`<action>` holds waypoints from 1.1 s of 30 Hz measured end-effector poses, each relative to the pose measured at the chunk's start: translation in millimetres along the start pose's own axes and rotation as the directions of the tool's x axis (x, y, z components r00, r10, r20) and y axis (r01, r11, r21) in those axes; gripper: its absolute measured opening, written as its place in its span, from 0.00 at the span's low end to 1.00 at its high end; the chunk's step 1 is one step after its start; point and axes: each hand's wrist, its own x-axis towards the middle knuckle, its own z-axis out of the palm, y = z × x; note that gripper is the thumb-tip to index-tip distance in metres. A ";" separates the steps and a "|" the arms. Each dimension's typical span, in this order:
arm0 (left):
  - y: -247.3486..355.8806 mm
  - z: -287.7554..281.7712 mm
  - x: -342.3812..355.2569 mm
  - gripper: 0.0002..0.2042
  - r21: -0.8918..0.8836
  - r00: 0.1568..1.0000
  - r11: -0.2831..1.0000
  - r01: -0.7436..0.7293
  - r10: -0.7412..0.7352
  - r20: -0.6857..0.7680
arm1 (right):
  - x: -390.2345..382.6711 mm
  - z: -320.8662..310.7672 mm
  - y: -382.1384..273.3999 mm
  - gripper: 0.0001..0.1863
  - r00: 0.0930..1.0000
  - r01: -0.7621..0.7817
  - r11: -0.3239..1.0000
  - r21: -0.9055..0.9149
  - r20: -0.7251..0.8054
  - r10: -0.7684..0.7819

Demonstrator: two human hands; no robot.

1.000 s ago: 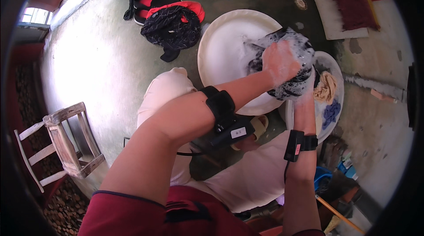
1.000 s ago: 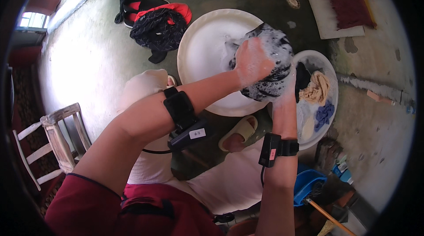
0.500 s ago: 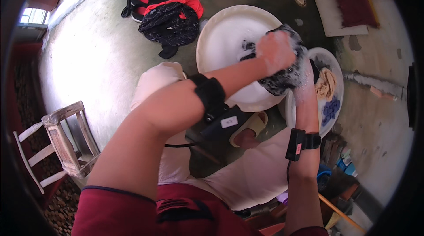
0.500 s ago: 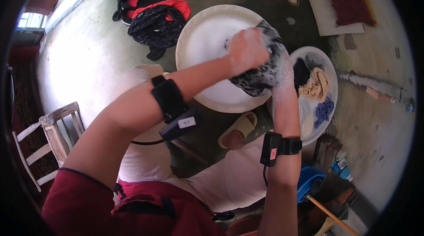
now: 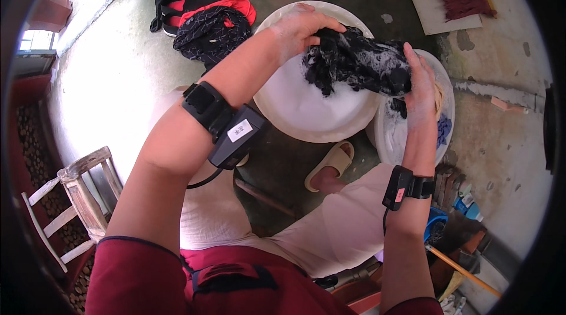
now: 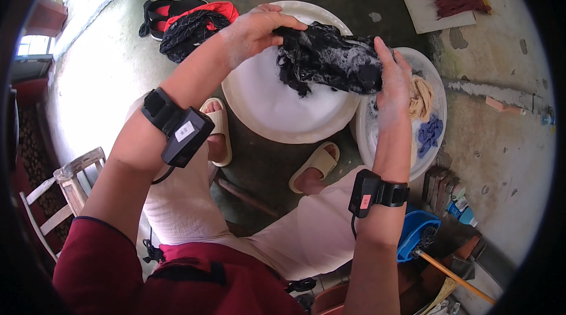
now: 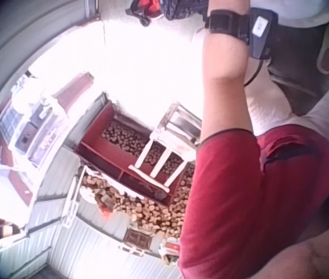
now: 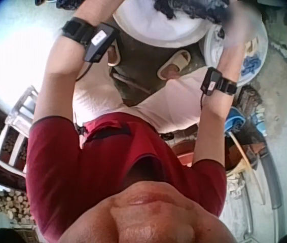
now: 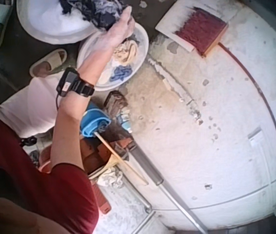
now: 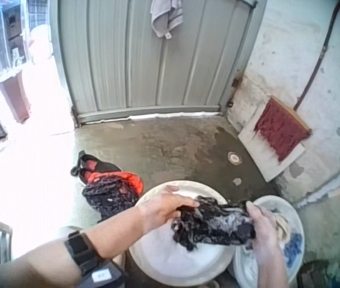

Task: The person hand-washes a dark garment in a white basin filled with soapy water. They repeatedly submerge, agitate, and wring the fabric, then transfer it to a second basin containing other clothes.

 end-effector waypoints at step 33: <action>6.4 -17.2 9.7 0.19 0.554 0.909 0.789 -0.266 0.397 -0.129 | 36.5 30.7 22.3 0.18 0.971 0.138 0.940 -0.312 0.228 -0.067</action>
